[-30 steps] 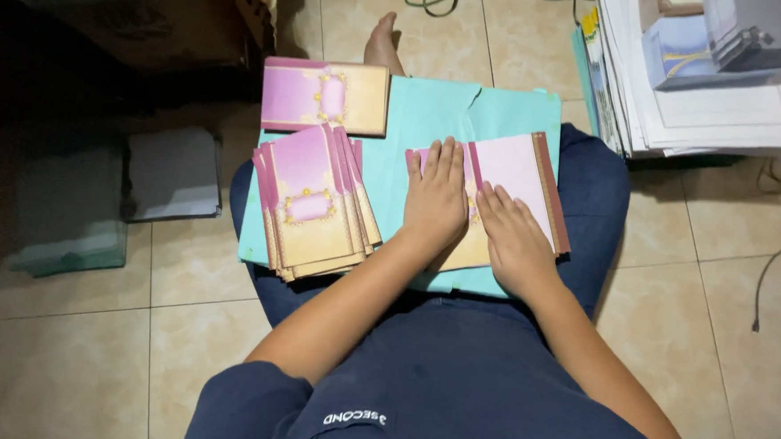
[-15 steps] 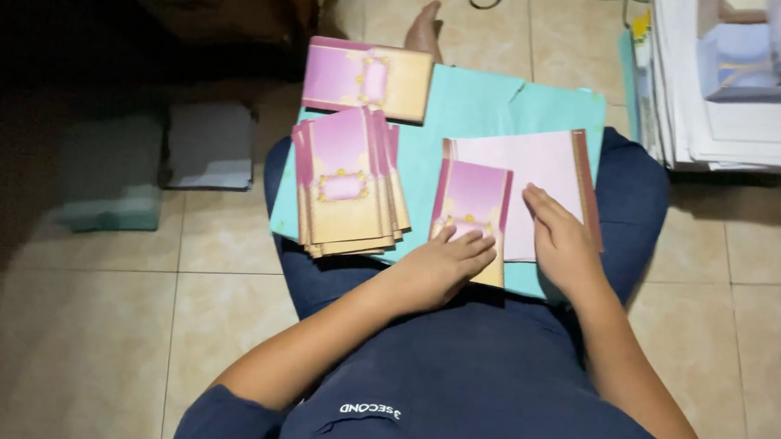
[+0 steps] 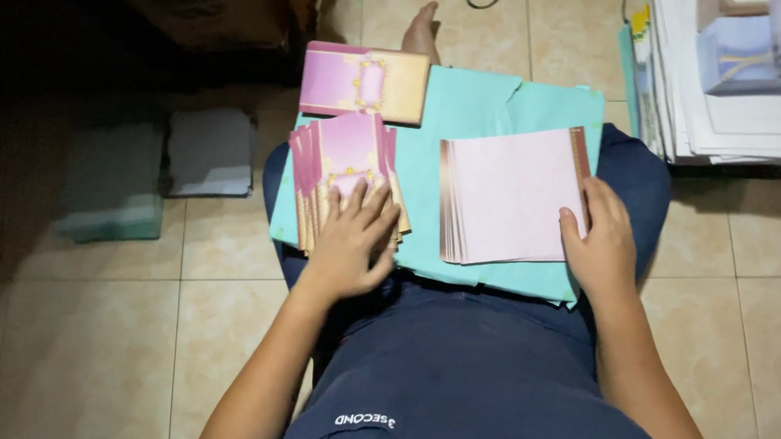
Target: The person is sitting on the floor, picking up individual pink and gold cards from a pile and neatly stacking them on a light blue folder.
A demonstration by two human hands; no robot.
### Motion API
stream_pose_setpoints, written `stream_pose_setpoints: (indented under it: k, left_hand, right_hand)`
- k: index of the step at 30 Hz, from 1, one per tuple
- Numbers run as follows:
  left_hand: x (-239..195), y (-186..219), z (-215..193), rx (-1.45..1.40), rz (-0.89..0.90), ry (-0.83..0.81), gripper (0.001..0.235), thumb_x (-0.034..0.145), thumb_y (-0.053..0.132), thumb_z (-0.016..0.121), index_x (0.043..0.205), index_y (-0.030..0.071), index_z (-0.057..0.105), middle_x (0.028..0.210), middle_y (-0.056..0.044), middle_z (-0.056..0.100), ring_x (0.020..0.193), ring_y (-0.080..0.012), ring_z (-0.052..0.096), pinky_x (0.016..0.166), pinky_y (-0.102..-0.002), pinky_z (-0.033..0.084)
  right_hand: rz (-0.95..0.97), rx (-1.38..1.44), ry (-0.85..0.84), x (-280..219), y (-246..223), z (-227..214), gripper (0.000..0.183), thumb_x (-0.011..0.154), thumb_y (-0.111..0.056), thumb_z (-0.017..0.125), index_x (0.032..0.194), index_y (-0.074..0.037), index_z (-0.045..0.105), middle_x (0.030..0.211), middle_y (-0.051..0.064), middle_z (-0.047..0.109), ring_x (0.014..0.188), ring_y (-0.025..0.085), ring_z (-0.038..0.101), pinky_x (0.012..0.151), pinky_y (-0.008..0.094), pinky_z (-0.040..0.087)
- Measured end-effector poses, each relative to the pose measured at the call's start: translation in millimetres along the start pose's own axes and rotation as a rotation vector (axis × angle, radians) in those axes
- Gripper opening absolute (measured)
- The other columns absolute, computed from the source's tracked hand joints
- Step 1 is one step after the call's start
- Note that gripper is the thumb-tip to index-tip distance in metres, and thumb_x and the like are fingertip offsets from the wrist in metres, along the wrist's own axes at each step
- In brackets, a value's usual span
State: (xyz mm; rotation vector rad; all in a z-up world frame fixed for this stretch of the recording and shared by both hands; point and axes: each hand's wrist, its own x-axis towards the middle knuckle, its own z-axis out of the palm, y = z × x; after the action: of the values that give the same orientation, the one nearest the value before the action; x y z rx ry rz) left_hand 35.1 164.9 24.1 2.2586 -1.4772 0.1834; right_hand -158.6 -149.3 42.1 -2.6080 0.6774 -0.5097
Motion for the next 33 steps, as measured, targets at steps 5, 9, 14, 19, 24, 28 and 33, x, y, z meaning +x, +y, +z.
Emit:
stream_pose_setpoints:
  k: [5,9,14,19,24,28,33]
  left_hand:
    - [66.6,61.7,54.1,-0.088,0.027,0.001,0.058,0.095,0.042,0.059,0.142,0.009,0.057,0.152,-0.022,0.049,0.146,-0.0454,0.039,0.119,-0.065,0.015]
    - [100.5,90.3,96.3,-0.067,-0.001,-0.25,0.07,0.098,0.056,0.044,0.153,0.013,0.044,0.162,-0.024,0.035,0.153,-0.0445,0.027,0.121,-0.067,0.015]
    - [107.6,99.6,98.8,-0.083,0.113,-0.265,0.072,0.099,0.057,0.038,0.16,0.019,0.035,0.165,-0.019,0.032,0.155,-0.0398,0.029,0.124,-0.062,0.016]
    - [111.0,99.4,87.4,-0.084,0.084,-0.338,0.078,0.099,0.06,0.035,0.161,0.012,0.032,0.168,-0.018,0.028,0.157,-0.0352,0.024,0.125,-0.058,0.012]
    - [112.2,98.9,76.3,-0.124,0.091,-0.342,0.079,0.099,0.056,0.04,0.157,0.003,0.036,0.165,-0.019,0.034,0.156,-0.0331,0.026,0.126,-0.056,0.011]
    - [106.2,80.1,110.3,-0.281,0.067,-0.188,0.06,0.101,0.035,0.046,0.15,0.0,0.047,0.157,-0.019,0.047,0.15,-0.0309,0.039,0.125,-0.053,0.019]
    - [105.8,64.0,99.1,-1.207,-0.385,0.117,0.06,0.112,0.03,0.024,0.161,-0.005,0.019,0.164,-0.03,0.025,0.153,-0.0418,0.024,0.127,-0.054,0.016]
  right_hand:
    - [0.198,-0.127,-0.014,-12.9,63.2,30.9,0.072,0.098,-0.045,0.072,0.148,0.003,0.052,0.127,0.024,0.058,0.12,0.047,0.055,0.1,0.059,0.046]
    - [0.309,-0.13,-0.128,-21.6,66.5,33.2,0.065,0.097,-0.055,0.068,0.143,-0.01,0.059,0.118,0.014,0.059,0.113,0.043,0.059,0.095,0.054,0.051]
    - [0.289,-0.128,-0.11,-29.4,50.4,17.3,0.069,0.101,-0.045,0.064,0.15,0.002,0.051,0.135,0.024,0.055,0.123,0.048,0.055,0.101,0.059,0.046]
    - [0.056,-0.007,0.06,-23.2,27.9,-3.1,0.054,0.101,-0.022,0.069,0.147,0.003,0.057,0.134,0.025,0.06,0.123,0.045,0.058,0.105,0.054,0.045]
    - [0.151,1.119,-0.142,-11.1,-15.6,-2.9,0.104,0.094,-0.078,0.006,0.149,-0.001,0.05,0.156,0.013,0.047,0.146,0.023,0.04,0.12,0.04,0.035]
    - [-0.108,0.869,-0.212,-4.1,-0.3,33.4,0.075,0.105,-0.055,0.03,0.15,0.003,0.047,0.161,0.022,0.036,0.151,0.037,0.025,0.118,0.052,0.033]
    - [-0.325,0.173,-0.024,-7.6,3.7,51.7,0.045,0.099,-0.012,0.06,0.142,-0.001,0.059,0.15,0.02,0.055,0.14,0.034,0.05,0.118,0.047,0.035]
